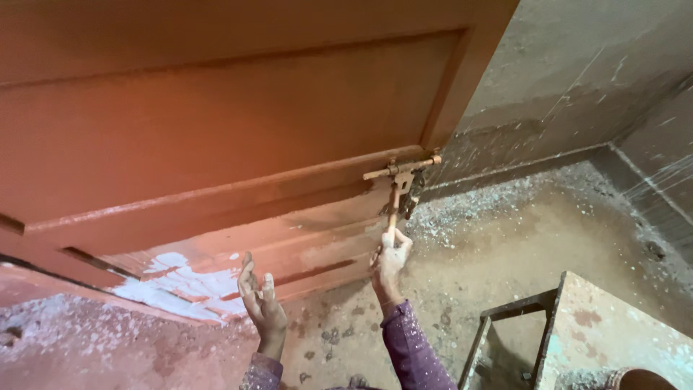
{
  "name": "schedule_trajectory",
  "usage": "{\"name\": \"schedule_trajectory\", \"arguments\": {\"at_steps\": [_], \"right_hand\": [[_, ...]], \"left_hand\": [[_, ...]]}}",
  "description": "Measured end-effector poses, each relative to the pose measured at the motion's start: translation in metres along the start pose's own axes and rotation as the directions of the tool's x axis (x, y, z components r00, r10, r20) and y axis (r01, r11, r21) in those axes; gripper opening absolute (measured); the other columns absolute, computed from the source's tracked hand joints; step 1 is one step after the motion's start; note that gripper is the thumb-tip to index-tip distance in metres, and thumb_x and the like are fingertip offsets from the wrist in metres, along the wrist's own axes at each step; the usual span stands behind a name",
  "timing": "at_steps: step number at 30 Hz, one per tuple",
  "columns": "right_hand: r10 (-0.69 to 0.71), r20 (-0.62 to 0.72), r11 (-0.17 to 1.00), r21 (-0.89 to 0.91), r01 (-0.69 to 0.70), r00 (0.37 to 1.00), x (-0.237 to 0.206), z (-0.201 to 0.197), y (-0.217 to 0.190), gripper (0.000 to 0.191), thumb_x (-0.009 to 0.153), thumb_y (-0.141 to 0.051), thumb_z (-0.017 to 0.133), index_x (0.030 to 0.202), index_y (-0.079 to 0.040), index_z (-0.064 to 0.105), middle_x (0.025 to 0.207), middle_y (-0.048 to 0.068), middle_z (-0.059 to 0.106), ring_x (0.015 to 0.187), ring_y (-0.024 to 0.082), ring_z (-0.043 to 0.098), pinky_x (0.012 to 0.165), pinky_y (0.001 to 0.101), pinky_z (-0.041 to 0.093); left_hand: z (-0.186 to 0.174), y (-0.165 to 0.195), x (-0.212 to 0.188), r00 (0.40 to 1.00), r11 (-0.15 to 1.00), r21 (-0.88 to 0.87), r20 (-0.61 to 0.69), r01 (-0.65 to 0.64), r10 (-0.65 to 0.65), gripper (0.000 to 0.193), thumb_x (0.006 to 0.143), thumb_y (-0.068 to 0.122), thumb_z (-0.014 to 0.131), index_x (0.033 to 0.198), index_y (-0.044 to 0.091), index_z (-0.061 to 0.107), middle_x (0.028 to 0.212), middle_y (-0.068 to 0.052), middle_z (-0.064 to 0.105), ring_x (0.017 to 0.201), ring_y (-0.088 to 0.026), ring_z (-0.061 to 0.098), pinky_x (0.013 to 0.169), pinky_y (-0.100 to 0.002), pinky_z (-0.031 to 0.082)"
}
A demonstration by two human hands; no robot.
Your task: The person paints a wooden door with a paintbrush, applying reddish-brown paint over unpainted patches on the lower panels and rails, working across different sections of the door. At the end they dip the brush into a paint container on a small table.
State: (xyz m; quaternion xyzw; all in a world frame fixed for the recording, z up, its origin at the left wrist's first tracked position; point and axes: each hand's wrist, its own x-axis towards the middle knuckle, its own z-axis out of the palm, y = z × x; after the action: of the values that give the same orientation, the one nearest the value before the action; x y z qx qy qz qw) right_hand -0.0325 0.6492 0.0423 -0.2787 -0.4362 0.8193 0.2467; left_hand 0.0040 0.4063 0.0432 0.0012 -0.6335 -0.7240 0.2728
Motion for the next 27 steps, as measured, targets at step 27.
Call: {"name": "schedule_trajectory", "arguments": {"at_steps": [27], "right_hand": [[0.045,0.273,0.990,-0.144,-0.006,0.961,0.001,-0.011,0.004,0.027,0.100,-0.015,0.061,0.126,-0.012,0.054,0.078,-0.006,0.054,0.054,0.003,0.041,0.045,0.0204,0.033]], "left_hand": [[-0.014,0.003,-0.005,1.000,1.000,0.015,-0.013,-0.015,0.015,0.042,0.101,0.010,0.054,0.140,-0.002,0.045,0.164,-0.019,0.040,0.146,-0.025,0.039,0.120,-0.038,0.028]]}}
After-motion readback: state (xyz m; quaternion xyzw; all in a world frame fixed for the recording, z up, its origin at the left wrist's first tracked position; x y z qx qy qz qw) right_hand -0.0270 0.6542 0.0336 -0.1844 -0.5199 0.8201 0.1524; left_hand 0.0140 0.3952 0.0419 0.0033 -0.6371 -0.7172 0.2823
